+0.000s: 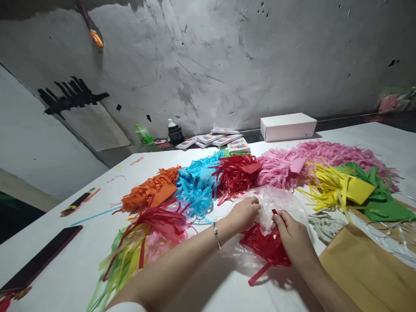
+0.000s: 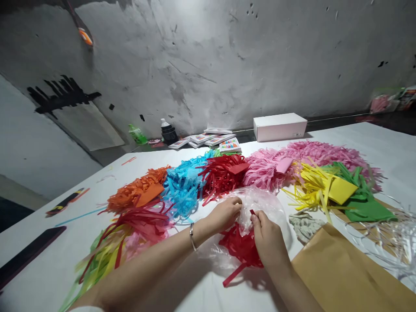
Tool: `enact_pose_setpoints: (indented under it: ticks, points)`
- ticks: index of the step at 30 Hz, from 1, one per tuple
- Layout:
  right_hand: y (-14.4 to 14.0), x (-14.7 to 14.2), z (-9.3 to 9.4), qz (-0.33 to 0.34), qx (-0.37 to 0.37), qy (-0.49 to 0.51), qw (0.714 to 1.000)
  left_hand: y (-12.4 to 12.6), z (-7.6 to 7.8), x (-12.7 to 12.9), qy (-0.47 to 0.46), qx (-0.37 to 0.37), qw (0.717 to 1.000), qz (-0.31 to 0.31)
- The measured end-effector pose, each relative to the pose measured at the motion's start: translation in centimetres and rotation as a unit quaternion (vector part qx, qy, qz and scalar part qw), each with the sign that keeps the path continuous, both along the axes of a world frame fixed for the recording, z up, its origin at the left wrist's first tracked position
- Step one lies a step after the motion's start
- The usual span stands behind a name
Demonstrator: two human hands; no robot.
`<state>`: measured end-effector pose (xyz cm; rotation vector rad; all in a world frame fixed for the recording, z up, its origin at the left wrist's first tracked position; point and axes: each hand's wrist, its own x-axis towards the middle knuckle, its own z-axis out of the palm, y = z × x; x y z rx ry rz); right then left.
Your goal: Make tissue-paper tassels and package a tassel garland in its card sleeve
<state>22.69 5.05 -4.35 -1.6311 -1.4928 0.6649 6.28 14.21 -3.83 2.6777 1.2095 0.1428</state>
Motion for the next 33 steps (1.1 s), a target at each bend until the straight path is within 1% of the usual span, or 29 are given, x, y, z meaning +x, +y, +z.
enact_pose_setpoints:
  ticks: [4,9,15,19,21,23,29,33]
  points:
    - [0.2,0.0,-0.2,0.021,-0.015,-0.062,0.998,1.3,0.2,0.2,0.022,-0.005,1.0,0.018]
    - [0.2,0.1,-0.5,0.047,-0.054,-0.143,0.987,1.9,0.7,-1.2,0.012,-0.031,0.999,0.02]
    - [-0.1,-0.4,-0.2,0.077,-0.108,-0.221,0.966,1.6,0.9,-3.7,-0.067,-0.073,0.995,0.016]
    - [-0.2,-0.5,0.3,0.089,-0.141,-0.256,0.952,1.2,1.0,-4.5,-0.147,-0.114,0.982,0.028]
    - [-0.2,-0.4,0.6,0.095,-0.154,-0.266,0.947,0.8,1.1,-4.8,-0.191,-0.145,0.97,0.042]
    - [-0.3,-0.2,0.9,0.103,-0.164,-0.268,0.944,0.4,1.3,-5.1,-0.233,-0.19,0.952,0.059]
    - [-1.3,0.4,2.9,0.133,-0.173,-0.259,0.941,-1.0,1.9,-5.7,-0.328,-0.338,0.876,0.104]
    - [-1.8,0.7,4.0,0.123,-0.177,-0.266,0.939,-1.4,1.6,-5.5,-0.366,-0.387,0.837,0.126]
